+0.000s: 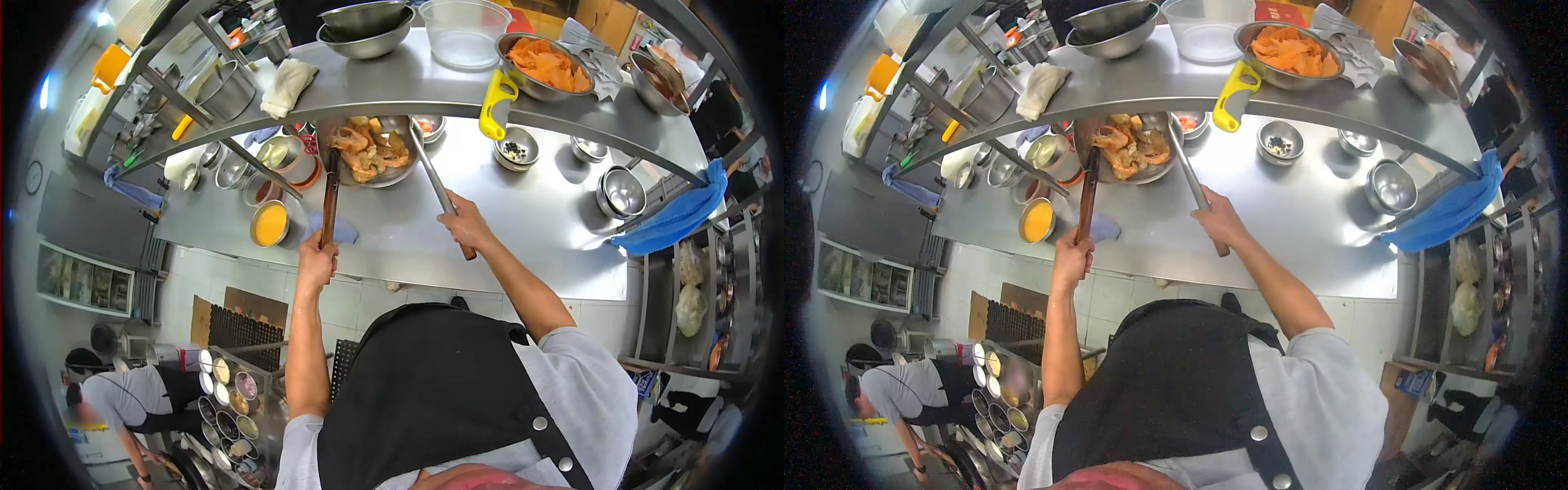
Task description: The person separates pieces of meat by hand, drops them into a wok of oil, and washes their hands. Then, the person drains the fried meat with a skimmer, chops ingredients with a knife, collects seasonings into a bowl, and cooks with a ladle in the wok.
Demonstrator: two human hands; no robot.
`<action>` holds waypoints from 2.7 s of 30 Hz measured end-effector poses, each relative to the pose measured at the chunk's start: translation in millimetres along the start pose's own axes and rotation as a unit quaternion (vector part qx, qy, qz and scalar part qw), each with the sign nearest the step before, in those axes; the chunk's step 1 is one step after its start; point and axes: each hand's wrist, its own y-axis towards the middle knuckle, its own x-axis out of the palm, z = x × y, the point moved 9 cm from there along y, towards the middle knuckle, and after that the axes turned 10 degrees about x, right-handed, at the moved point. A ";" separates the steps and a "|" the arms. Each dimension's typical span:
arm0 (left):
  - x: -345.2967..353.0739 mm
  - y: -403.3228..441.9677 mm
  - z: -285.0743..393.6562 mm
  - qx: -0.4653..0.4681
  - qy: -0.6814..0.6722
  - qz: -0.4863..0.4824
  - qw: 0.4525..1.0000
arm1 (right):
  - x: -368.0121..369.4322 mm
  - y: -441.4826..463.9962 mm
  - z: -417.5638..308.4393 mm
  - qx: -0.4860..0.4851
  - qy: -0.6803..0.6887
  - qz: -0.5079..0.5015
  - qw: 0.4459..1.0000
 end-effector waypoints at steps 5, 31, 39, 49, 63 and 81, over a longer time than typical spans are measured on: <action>12.5 -6.1 5.1 -0.005 0.026 0.029 0.999 | -37.3 10.0 8.4 -0.027 -0.040 0.007 0.999; 8.0 -181.5 -8.8 -0.033 -0.236 0.224 0.945 | 45.7 -50.2 2.5 0.076 0.258 -0.314 0.911; -11.4 -418.3 -65.9 -0.097 -0.361 0.362 0.854 | 186.6 -167.4 26.6 0.146 0.096 -0.450 0.876; -16.0 -824.9 -63.6 -0.107 -0.330 0.684 0.642 | 443.9 -437.4 43.8 0.010 -0.146 -0.634 0.760; -105.8 -1251.8 -36.2 -0.248 -0.033 0.892 0.378 | 805.1 -916.6 179.0 -0.455 -0.250 -0.743 0.423; -163.9 -1320.6 -80.7 -0.580 0.183 0.785 0.118 | 1004.7 -1067.1 316.7 -0.182 -0.334 -0.879 0.287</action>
